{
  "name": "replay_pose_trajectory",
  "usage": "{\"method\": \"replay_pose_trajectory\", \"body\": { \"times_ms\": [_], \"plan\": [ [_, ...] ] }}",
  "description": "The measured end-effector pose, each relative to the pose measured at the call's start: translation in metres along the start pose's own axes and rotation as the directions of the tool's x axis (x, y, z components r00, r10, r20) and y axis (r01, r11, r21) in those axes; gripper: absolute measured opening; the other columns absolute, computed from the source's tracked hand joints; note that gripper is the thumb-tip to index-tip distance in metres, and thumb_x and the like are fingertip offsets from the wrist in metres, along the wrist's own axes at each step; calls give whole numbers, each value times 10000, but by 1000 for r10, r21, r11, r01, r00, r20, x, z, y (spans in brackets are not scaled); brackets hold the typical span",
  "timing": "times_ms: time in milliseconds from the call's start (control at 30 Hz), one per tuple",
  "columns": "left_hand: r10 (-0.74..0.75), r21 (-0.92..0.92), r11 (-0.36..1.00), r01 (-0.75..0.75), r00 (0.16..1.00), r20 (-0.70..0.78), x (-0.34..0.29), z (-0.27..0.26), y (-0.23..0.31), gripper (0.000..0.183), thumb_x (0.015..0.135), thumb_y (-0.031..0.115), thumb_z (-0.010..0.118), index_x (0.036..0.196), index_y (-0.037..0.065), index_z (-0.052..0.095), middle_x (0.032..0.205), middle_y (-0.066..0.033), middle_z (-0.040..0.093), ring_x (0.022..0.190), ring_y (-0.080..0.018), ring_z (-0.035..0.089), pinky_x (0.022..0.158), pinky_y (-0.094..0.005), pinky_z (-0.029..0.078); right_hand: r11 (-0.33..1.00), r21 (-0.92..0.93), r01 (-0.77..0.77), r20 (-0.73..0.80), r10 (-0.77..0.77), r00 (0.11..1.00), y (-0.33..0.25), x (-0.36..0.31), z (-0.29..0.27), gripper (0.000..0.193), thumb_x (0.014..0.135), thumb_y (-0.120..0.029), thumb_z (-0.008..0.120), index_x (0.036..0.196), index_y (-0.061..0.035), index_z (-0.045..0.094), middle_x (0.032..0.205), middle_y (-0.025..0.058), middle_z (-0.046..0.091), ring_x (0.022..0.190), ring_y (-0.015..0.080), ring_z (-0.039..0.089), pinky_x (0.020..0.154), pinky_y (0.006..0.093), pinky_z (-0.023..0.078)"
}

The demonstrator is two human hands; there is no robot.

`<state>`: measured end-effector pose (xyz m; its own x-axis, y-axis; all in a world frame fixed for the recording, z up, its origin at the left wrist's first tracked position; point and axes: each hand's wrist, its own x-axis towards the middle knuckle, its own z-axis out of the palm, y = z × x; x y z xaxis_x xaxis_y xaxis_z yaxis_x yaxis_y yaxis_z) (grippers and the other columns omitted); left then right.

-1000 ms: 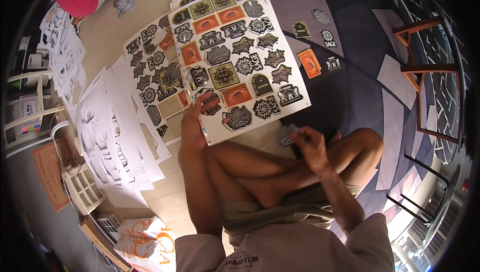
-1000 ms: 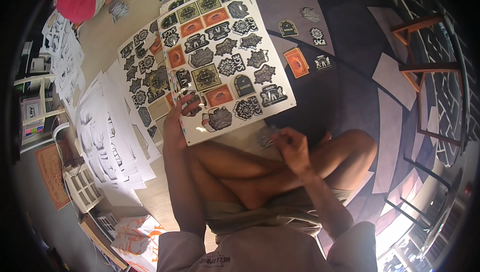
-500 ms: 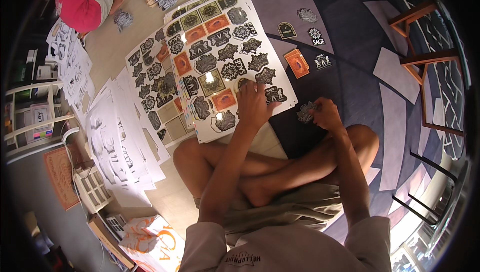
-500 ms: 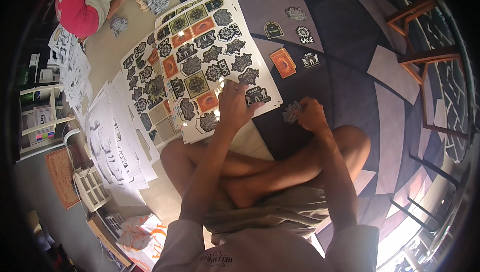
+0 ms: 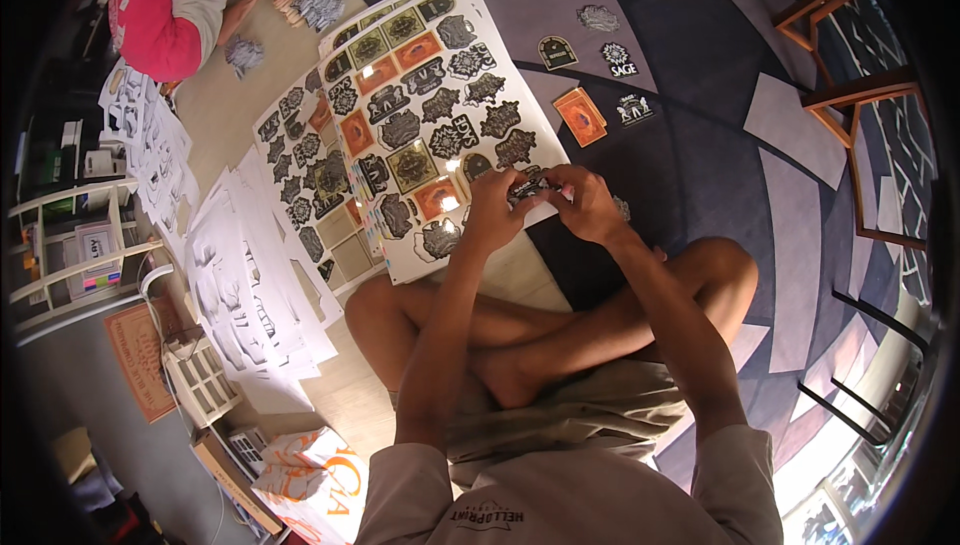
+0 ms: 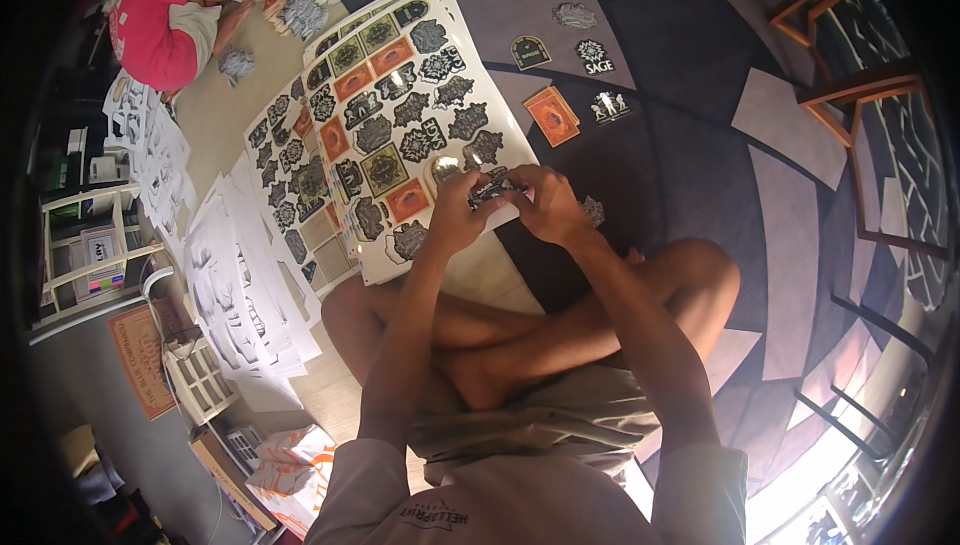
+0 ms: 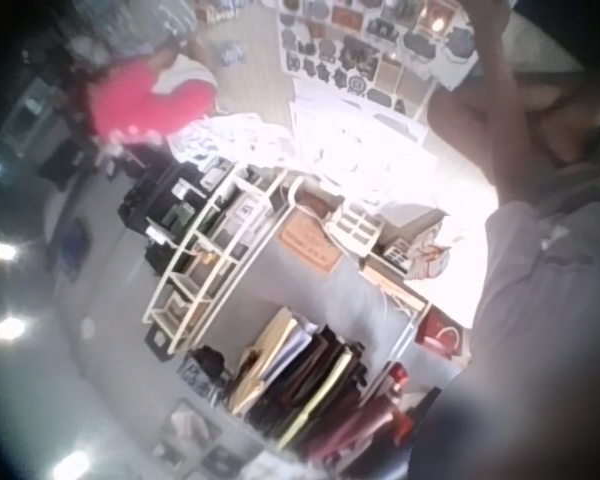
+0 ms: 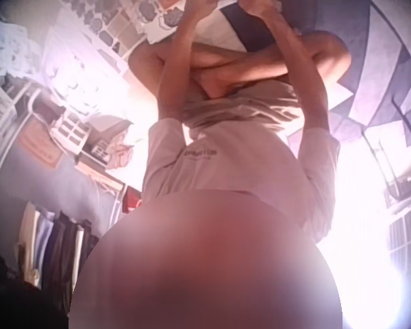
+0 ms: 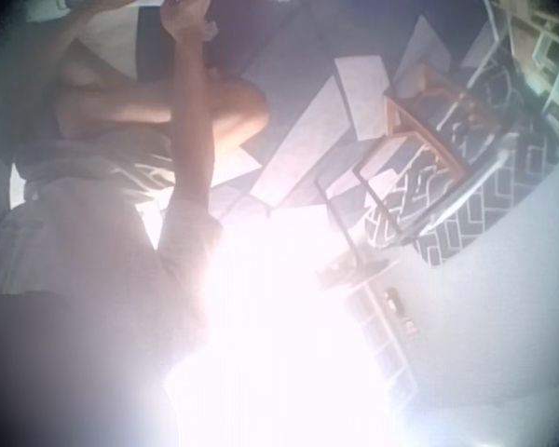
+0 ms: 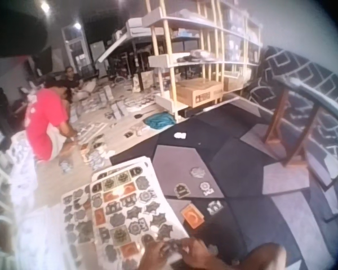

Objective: The person sits on the floor and peels individual stickers from a large sheet, placing them on the floor beside them. Another person is visible in the background also working with sticker sheets.

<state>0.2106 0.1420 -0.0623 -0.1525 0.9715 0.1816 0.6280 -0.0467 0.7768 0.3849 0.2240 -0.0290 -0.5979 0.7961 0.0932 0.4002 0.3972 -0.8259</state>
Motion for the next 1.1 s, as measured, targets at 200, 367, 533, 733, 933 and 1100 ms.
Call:
{"method": "replay_pose_trajectory", "body": {
  "times_ms": [200,367,533,733,933,1100],
  "plan": [
    [32,-181,983,-45,997,-72,-1,1,-1,381,732,195,856,991,30,631,871,-110,680,804,-288,653,765,-407,484,848,354,-395,46,406,913,32,-5,-40,164,886,-144,704,901,13,661,750,100,641,696,187,654,634,342,516],
    [114,128,986,-104,991,-72,-15,3,14,418,719,287,850,1010,75,638,927,-84,623,931,-271,592,921,-447,398,825,-141,-548,73,560,825,47,-24,-82,295,839,-229,760,942,35,674,853,184,688,762,287,683,729,388,554],
    [159,425,888,-176,984,76,-30,0,28,269,780,216,767,985,88,648,958,-93,594,979,-287,568,926,-466,394,696,-618,-365,-174,332,927,32,-37,-67,416,805,-331,790,963,39,685,921,252,696,852,419,672,804,482,533],
    [263,385,899,-208,960,-95,-32,-28,48,198,793,71,692,990,82,673,891,-47,610,886,-265,590,854,-435,440,743,210,-635,0,649,760,-2,-11,-56,566,864,-485,732,1119,15,654,967,156,677,922,297,657,802,402,530],
    [382,457,841,-290,916,-122,-36,-72,84,280,761,46,651,1038,66,679,897,-46,601,838,-240,598,807,-402,461,93,724,-683,612,369,699,-36,35,-37,650,945,-597,540,1277,-38,553,1063,119,653,955,243,645,750,395,542],
    [401,517,781,-349,916,13,-29,-94,104,269,765,118,622,1019,40,662,923,-64,584,862,-241,594,817,-393,466,202,646,-736,651,357,670,-38,68,-30,505,943,-380,644,1292,-28,546,1146,118,646,986,252,650,819,399,581]
  ]
}}
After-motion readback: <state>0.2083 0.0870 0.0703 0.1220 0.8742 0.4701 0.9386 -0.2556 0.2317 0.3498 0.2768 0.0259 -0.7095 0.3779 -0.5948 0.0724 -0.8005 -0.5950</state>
